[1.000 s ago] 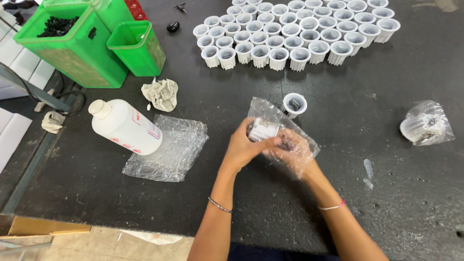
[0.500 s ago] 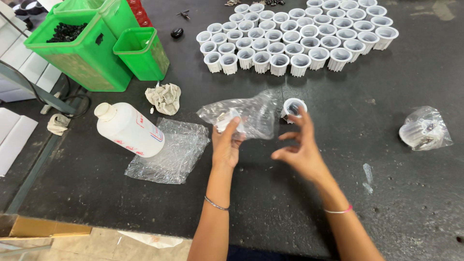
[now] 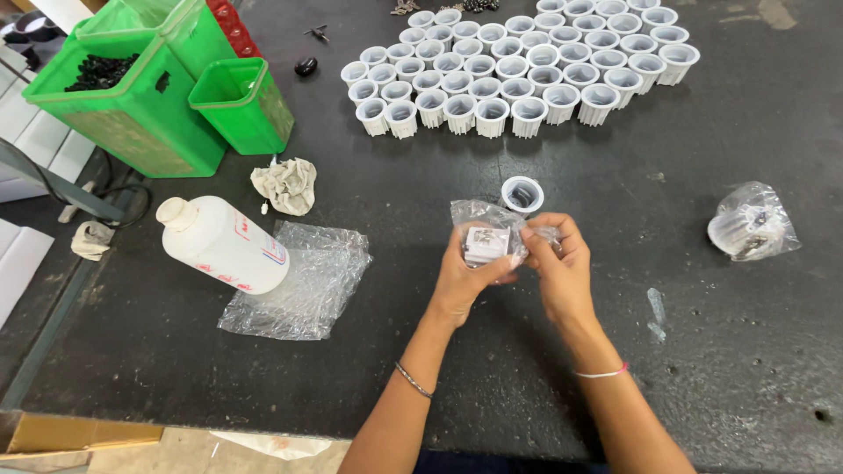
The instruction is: The person tears sheets of bubble wrap from a roll, folds them, and wraps white plastic lamp socket parts one at a time, placing each wrapped part into a cardboard box beside the workbench. The person occasionally reaches into a white plastic bag for more bubble wrap.
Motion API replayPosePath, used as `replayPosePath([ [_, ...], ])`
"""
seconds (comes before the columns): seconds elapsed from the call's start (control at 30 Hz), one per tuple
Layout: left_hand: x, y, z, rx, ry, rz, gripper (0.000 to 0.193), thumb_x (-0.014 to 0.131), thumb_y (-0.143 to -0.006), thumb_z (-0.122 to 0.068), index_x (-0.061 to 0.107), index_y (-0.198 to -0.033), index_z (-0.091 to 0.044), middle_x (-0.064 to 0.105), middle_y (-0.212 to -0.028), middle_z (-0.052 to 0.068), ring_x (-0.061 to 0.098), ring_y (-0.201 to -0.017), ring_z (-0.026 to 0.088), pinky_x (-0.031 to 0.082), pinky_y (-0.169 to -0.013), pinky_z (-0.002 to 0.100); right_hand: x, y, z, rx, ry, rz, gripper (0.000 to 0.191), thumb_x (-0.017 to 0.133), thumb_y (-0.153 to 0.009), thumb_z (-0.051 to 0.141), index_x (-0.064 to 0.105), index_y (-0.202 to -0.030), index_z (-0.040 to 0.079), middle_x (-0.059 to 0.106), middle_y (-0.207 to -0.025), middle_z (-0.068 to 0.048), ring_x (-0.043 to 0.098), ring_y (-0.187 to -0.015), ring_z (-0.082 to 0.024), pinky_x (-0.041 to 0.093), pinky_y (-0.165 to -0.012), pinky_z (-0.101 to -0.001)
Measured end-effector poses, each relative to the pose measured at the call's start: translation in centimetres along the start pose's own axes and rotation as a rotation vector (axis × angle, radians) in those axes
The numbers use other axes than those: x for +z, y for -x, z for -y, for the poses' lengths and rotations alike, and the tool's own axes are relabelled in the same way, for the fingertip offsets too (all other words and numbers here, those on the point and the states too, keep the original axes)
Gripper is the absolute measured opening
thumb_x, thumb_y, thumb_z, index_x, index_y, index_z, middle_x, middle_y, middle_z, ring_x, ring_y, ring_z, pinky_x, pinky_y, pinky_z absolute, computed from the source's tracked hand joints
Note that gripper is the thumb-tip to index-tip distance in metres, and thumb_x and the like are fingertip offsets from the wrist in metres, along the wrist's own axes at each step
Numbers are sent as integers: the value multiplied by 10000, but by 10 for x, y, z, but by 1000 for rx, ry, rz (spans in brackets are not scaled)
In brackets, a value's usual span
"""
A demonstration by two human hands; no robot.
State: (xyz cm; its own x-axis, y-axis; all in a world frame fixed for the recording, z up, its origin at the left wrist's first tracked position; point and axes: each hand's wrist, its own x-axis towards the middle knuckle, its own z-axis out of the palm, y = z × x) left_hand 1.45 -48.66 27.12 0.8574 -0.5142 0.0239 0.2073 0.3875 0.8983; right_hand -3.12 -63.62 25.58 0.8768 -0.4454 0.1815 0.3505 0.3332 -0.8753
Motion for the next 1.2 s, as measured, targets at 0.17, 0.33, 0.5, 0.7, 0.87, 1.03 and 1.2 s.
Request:
replayPosePath([
  [0.17,9,4,-2,-10,62,-53,633,780,-873,-225,425,-1376,-76,616,-1261,94,638,-1116,191,583,-903,388,7,11,1,-118,380,87,322,613,-1052,117,581,-1362,35,638,-1073,-32,586,-918,-98,519,-813,-256],
  [0.33,0,1,-6,70,237,-38,589,686,-959,-314,387,-1424,-110,567,-1352,55,586,-1243,193,528,-1022,413,24,20,11,-449,800,311,461,630,-1015,178,542,-1435,9,548,-1450,-198,489,-1353,-334,377,-1093,-462],
  [0.5,-10,0,4,24,231,45,565,591,-1071,-415,381,-1505,-120,561,-1318,65,542,-1138,175,460,-901,334,24,19,19,-486,1002,296,308,685,-940,261,672,-1153,40,656,-1269,-104,525,-1281,-309,347,-1072,-453],
  [0.7,-8,-1,18,-96,111,147,615,547,-1016,-490,341,-1491,-158,536,-1368,45,556,-1219,164,485,-989,370,5,7,22,-320,1018,217,192,706,-915,199,732,-1051,66,708,-989,-78,580,-1108,-289,373,-1019,-445],
  [0.87,-4,-9,19,-72,-118,74,691,501,-1002,-514,293,-1529,-118,499,-1451,101,574,-1268,217,502,-1018,395,-27,-16,-6,-242,519,-18,194,656,-1039,174,659,-1143,11,676,-1052,-80,588,-990,-187,484,-897,-322],
  [1.03,-11,-4,5,72,-126,70,686,526,-1017,-449,302,-1540,-64,482,-1485,172,586,-1247,263,520,-998,410,-109,-51,-24,-103,116,-445,242,581,-1042,178,580,-1221,15,692,-1098,-65,659,-960,-133,555,-857,-304],
  [1.2,-9,-2,-6,74,-96,0,639,508,-1031,-433,351,-1522,-55,491,-1473,163,613,-1184,234,537,-936,384,-193,-67,-26,-52,192,-691,188,526,-1046,105,574,-1185,-11,669,-1102,-119,692,-903,-198,639,-723,-363],
])
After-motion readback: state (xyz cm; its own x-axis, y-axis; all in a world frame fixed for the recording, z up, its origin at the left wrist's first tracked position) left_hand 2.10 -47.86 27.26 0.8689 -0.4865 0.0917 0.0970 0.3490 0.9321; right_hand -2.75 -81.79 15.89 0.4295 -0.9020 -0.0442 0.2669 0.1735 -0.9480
